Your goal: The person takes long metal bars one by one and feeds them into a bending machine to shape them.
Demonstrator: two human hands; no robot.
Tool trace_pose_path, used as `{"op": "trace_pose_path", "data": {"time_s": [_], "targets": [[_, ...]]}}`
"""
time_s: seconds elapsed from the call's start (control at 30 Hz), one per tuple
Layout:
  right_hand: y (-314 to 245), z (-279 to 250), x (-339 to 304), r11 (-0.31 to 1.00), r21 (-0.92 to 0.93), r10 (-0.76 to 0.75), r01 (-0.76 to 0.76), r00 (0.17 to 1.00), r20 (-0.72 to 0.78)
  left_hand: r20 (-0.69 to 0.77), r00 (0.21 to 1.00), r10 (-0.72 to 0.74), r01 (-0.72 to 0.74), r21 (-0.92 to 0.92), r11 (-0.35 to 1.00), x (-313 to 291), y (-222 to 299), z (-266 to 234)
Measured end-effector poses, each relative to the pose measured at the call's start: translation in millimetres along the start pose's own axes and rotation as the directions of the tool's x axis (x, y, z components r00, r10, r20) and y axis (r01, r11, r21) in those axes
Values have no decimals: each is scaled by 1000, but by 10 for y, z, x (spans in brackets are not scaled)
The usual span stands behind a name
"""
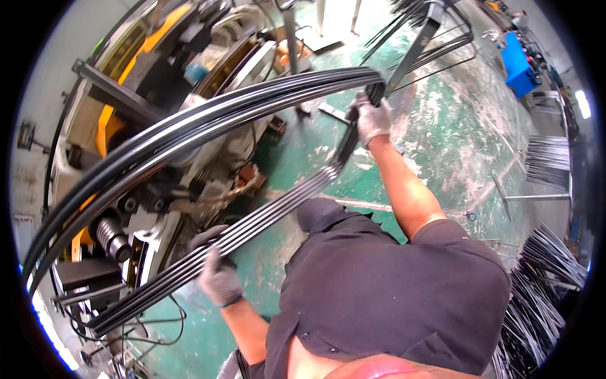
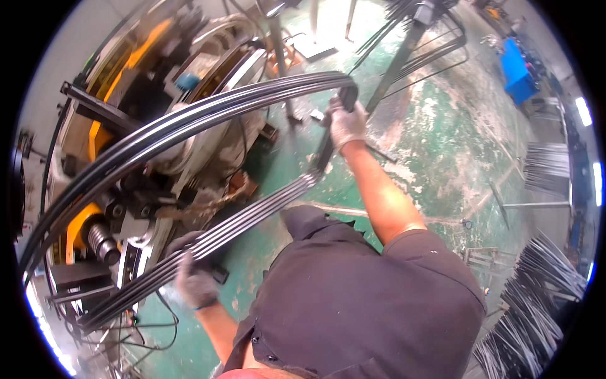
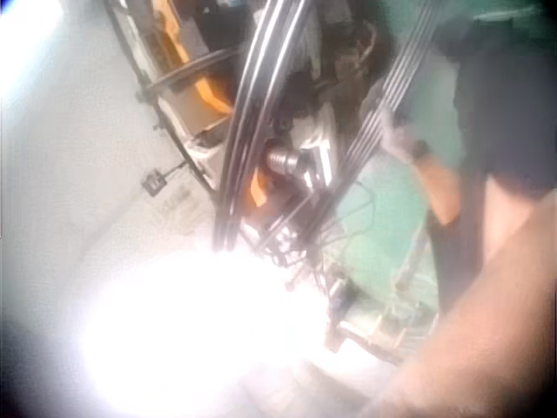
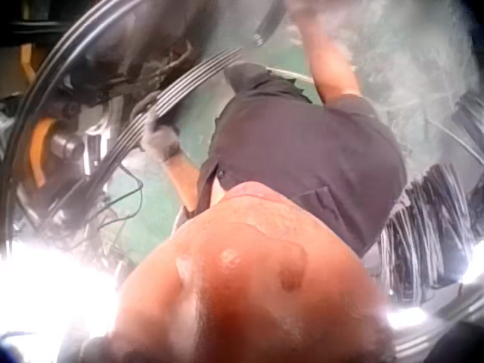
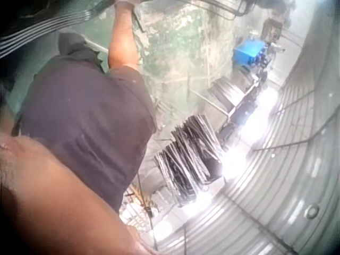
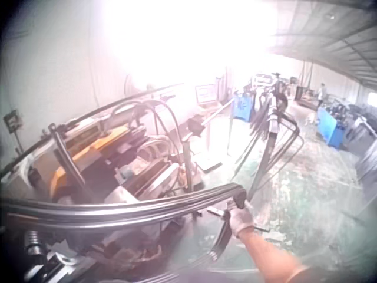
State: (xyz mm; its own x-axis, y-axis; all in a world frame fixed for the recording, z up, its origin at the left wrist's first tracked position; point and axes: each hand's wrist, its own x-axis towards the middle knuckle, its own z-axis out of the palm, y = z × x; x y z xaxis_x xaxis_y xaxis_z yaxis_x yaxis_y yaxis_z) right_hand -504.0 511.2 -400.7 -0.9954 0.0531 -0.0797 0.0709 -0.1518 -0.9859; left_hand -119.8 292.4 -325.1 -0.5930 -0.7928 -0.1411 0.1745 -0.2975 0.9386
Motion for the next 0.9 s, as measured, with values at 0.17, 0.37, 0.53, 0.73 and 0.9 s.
{"op": "trace_pose_path", "data": {"time_s": [0.17, 0.37, 0.53, 0.73, 0.9], "targets": [[-998, -1210, 1289, 910, -358, -265, 207, 957, -120, 401, 870, -287, 424, -311, 850, -77, -1016, 1313], [-1792, -2068, 3167, 487, -861, -454, 149, 885, -104, 533, 632, -563, 692, -62, 719, 346, -1925, 2624], [-1758, -2507, 4973, 303, -951, -390, -70, 901, -190, 496, 662, -563, 544, 198, 815, 472, -2189, 3637], [-1724, -2735, 6378, 208, -970, -448, -122, 870, -206, 276, 779, -563, 498, 274, 823, 498, -2389, 3757], [-2112, -2199, 6228, -257, -949, -588, -183, 809, 3, -88, 852, -516, 508, 377, 774, 350, -2566, 3282]]}}
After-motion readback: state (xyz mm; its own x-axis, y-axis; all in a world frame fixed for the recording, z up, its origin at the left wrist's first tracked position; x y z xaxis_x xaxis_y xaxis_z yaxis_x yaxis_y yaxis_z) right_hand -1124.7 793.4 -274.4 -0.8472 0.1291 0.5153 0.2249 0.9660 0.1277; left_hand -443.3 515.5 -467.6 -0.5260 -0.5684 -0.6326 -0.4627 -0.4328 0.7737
